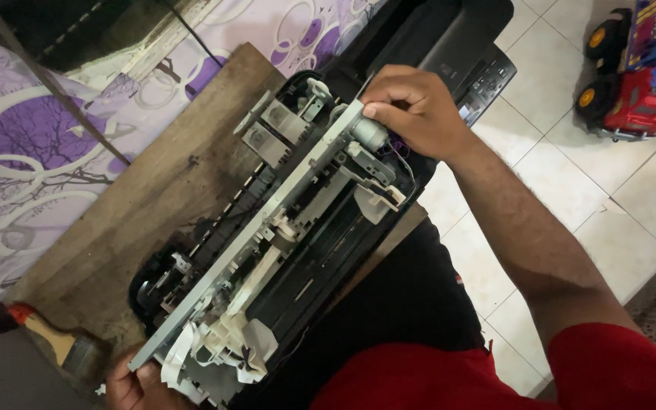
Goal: Disassembling an inkjet printer to access internal components using a screwdriver and manual prying.
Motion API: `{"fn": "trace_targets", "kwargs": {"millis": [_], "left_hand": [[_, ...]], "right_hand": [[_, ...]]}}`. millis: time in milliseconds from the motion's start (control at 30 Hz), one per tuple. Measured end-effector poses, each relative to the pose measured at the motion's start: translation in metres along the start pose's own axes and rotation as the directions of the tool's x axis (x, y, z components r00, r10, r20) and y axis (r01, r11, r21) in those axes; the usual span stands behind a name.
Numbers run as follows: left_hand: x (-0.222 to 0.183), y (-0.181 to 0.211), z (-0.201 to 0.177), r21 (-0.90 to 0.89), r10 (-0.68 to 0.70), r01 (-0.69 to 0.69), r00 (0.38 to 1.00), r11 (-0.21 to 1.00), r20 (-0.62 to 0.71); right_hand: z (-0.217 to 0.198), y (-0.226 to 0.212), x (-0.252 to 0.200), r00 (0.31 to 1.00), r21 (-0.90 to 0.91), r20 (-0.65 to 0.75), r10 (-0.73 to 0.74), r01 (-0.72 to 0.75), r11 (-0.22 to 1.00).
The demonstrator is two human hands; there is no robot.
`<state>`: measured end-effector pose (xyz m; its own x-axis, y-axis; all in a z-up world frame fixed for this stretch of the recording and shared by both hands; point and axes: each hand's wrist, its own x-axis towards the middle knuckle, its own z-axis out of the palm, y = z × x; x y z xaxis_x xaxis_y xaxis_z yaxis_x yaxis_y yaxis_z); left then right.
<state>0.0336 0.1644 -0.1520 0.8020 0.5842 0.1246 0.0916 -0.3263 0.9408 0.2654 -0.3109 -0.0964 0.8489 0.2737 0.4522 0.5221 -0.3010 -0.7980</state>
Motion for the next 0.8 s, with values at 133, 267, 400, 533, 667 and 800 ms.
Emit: {"fn": "trace_targets", "kwargs": {"millis": [133, 267, 400, 533, 667, 800], "left_hand": [[-0.002, 0.01, 0.007, -0.04, 0.001, -0.001, 1.0, 0.999, 0.006], [-0.006, 0.023, 0.015, -0.023, -0.003, 0.002, 0.998, 1.0, -0.057], [-0.005, 0.004, 0.005, -0.037, 0.085, -0.086, 0.996, 0.996, -0.028], [-0.006, 0.017, 0.0, 0.011, -0.063, 0.063, 0.998, 0.998, 0.031], [-0.008, 0.025, 0.005, 0.03, -0.032, 0.031, 0.999, 0.999, 0.024], [-0.009, 0.036, 0.009, -0.108, -0.022, 0.026, 0.999, 0.994, 0.039]], "right_hand": [[0.002, 0.003, -0.002, 0.998, 0.022, -0.049, -0.034, 0.036, 0.999], [0.002, 0.006, -0.001, 0.997, 0.061, -0.048, -0.054, 0.057, 0.997], [0.003, 0.008, 0.001, 0.998, 0.07, -0.044, -0.043, 0.046, 0.996], [0.003, 0.007, 0.003, 0.999, 0.024, -0.029, -0.023, 0.023, 0.999], [0.005, 0.01, 0.005, 1.0, 0.035, -0.022, -0.014, 0.015, 0.999], [0.005, 0.015, 0.006, 1.0, 0.024, -0.012, -0.023, 0.023, 0.999]]}}
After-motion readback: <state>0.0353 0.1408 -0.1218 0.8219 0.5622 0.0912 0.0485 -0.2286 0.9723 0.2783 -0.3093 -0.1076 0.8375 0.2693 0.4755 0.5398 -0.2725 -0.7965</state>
